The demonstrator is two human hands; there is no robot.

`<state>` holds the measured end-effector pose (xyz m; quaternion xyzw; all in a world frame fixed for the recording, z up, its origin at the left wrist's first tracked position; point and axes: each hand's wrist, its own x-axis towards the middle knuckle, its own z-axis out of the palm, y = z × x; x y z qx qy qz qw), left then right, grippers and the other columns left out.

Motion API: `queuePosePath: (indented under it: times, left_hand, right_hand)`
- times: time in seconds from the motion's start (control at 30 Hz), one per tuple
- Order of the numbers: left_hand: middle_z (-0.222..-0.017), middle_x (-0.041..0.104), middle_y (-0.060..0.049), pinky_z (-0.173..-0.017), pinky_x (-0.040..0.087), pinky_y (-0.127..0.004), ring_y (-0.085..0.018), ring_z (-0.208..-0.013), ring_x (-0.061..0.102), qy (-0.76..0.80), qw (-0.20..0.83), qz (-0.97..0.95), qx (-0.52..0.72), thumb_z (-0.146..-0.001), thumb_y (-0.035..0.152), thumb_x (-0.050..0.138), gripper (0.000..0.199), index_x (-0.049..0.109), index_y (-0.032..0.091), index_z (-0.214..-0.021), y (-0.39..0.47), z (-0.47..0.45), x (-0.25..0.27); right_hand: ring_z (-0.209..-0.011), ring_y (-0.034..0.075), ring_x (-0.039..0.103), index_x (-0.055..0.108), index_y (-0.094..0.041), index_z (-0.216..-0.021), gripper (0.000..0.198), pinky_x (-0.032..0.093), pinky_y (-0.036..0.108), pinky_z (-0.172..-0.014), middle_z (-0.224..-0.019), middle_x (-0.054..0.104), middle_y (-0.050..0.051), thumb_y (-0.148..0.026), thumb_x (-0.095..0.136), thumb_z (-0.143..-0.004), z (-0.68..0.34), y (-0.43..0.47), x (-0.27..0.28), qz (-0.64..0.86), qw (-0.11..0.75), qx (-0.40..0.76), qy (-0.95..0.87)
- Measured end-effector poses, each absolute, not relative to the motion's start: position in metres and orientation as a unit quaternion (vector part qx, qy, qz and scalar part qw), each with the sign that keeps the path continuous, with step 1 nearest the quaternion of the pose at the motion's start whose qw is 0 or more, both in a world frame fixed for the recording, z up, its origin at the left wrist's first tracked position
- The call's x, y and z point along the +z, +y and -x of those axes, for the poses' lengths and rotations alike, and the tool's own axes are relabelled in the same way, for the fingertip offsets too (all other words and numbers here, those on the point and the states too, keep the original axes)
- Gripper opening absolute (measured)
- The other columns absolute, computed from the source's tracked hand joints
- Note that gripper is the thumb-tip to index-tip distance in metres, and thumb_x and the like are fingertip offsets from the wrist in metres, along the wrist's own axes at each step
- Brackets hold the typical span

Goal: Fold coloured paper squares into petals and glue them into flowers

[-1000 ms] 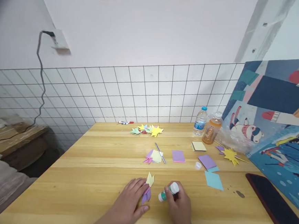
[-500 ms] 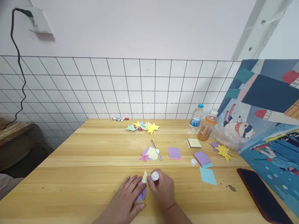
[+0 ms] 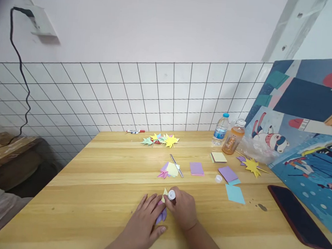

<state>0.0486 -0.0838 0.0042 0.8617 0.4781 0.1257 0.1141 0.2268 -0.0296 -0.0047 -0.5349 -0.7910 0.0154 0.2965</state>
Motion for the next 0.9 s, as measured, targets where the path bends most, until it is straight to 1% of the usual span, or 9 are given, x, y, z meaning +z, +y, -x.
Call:
queuePosePath:
  times: [0.17, 0.27, 0.43, 0.57, 0.7, 0.77, 0.9]
  left_hand:
    - [-0.143, 0.039, -0.006, -0.110, 0.016, -0.056, -0.029, -0.133, 0.028, 0.477, 0.126, -0.860, 0.132, -0.086, 0.053, 0.043, 0.056, 0.036, 0.027, -0.135, -0.084, -0.048, 0.006]
    - [-0.143, 0.038, -0.006, -0.109, 0.017, -0.057, -0.029, -0.133, 0.028, 0.476, 0.126, -0.860, 0.132, -0.086, 0.052, 0.043, 0.054, 0.038, 0.027, -0.133, -0.084, -0.048, 0.006]
    - [-0.142, 0.039, -0.005, -0.109, 0.019, -0.056, -0.028, -0.132, 0.029, 0.475, 0.107, -0.863, 0.136, -0.086, 0.050, 0.045, 0.051, 0.040, 0.029, -0.132, -0.084, -0.048, 0.005]
    - [-0.142, 0.040, -0.004, -0.109, 0.020, -0.054, -0.027, -0.132, 0.029, 0.477, 0.101, -0.862, 0.134, -0.086, 0.049, 0.045, 0.050, 0.040, 0.029, -0.131, -0.085, -0.048, 0.006]
    - [-0.143, 0.039, -0.005, -0.110, 0.020, -0.050, -0.024, -0.133, 0.028, 0.482, 0.112, -0.858, 0.138, -0.089, 0.045, 0.042, 0.051, 0.035, 0.025, -0.135, -0.086, -0.048, 0.008]
    - [-0.143, 0.039, -0.004, -0.111, 0.020, -0.049, -0.024, -0.133, 0.028, 0.486, 0.112, -0.856, 0.137, -0.089, 0.044, 0.042, 0.050, 0.035, 0.025, -0.135, -0.086, -0.047, 0.008]
    - [-0.141, 0.042, -0.004, -0.111, 0.021, -0.049, -0.024, -0.132, 0.030, 0.485, 0.097, -0.858, 0.139, -0.088, 0.042, 0.044, 0.049, 0.038, 0.025, -0.133, -0.085, -0.047, 0.008]
  right_hand:
    - [-0.050, 0.015, 0.059, 0.053, -0.020, -0.071, 0.026, 0.028, 0.024, -0.049, -0.053, 0.061, -0.001, -0.043, 0.051, -0.084, -0.225, -0.021, 0.000, 0.539, 0.270, -0.017, -0.798]
    - [-0.049, 0.015, 0.059, 0.053, -0.020, -0.071, 0.026, 0.028, 0.024, -0.048, -0.051, 0.060, -0.001, -0.042, 0.051, -0.084, -0.225, -0.018, 0.000, 0.531, 0.270, -0.025, -0.803]
    - [-0.047, 0.013, 0.057, 0.054, -0.020, -0.074, 0.026, 0.030, 0.023, -0.049, -0.052, 0.060, -0.001, -0.042, 0.047, -0.087, -0.228, -0.014, -0.006, 0.532, 0.302, -0.025, -0.790]
    - [-0.050, 0.015, 0.058, 0.055, -0.020, -0.075, 0.025, 0.033, 0.023, -0.051, -0.052, 0.059, -0.001, -0.041, 0.047, -0.087, -0.231, -0.012, -0.008, 0.544, 0.314, -0.016, -0.778]
    - [-0.053, 0.014, 0.058, 0.057, -0.019, -0.079, 0.026, 0.037, 0.022, -0.054, -0.059, 0.062, 0.000, -0.041, 0.047, -0.086, -0.236, -0.015, -0.005, 0.546, 0.370, 0.033, -0.751]
    - [-0.053, 0.013, 0.058, 0.058, -0.019, -0.077, 0.027, 0.039, 0.022, -0.054, -0.060, 0.062, 0.000, -0.040, 0.045, -0.086, -0.239, -0.019, -0.003, 0.536, 0.397, 0.054, -0.743]
    - [-0.055, 0.013, 0.059, 0.058, -0.018, -0.073, 0.026, 0.040, 0.022, -0.055, -0.060, 0.062, 0.001, -0.037, 0.045, -0.085, -0.242, -0.023, 0.000, 0.500, 0.411, 0.056, -0.761]
